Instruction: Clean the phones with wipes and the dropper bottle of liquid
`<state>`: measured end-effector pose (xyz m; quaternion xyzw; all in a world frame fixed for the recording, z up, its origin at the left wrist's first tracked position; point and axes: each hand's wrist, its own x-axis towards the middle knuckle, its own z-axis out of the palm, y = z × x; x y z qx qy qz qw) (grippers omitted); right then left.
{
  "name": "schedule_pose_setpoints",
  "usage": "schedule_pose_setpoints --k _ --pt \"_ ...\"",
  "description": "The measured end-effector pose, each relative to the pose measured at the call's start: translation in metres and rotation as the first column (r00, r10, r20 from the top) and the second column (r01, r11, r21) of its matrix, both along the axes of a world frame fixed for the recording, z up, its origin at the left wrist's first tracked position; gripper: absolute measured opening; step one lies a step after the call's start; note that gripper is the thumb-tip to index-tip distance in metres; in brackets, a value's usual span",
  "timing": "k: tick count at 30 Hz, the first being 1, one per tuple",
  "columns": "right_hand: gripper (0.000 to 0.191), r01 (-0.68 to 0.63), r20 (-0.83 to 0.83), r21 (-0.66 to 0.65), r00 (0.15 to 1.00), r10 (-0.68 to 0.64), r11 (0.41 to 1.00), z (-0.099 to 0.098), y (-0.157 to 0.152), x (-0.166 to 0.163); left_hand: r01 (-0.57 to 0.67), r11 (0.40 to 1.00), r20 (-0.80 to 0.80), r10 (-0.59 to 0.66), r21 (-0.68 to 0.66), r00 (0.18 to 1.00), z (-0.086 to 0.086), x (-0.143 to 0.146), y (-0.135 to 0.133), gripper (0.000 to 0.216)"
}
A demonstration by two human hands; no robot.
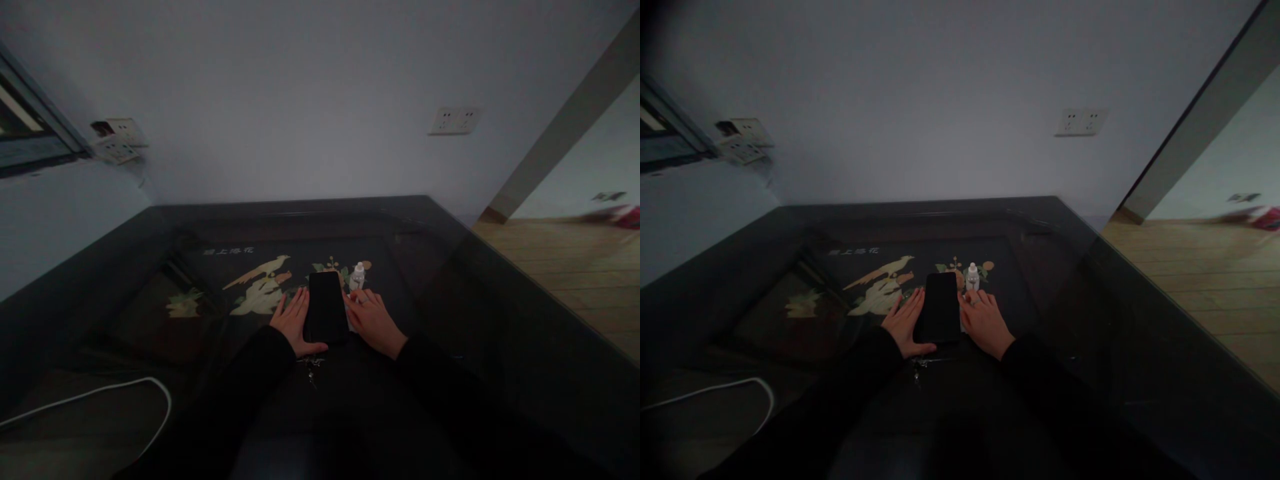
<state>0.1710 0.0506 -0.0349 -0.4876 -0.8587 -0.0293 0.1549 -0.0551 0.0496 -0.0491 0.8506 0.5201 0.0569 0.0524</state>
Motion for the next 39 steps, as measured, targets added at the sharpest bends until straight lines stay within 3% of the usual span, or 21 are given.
schedule_pose_setpoints --k 39 --pt "0.039 -0.026 0.012 0.038 1.000 0.025 0.999 -0.0029 -0.0037 0.0027 0.023 0.999 0.063 -0.022 -0.025 0.998 0.0032 -0.0026 -0.0007 0.116"
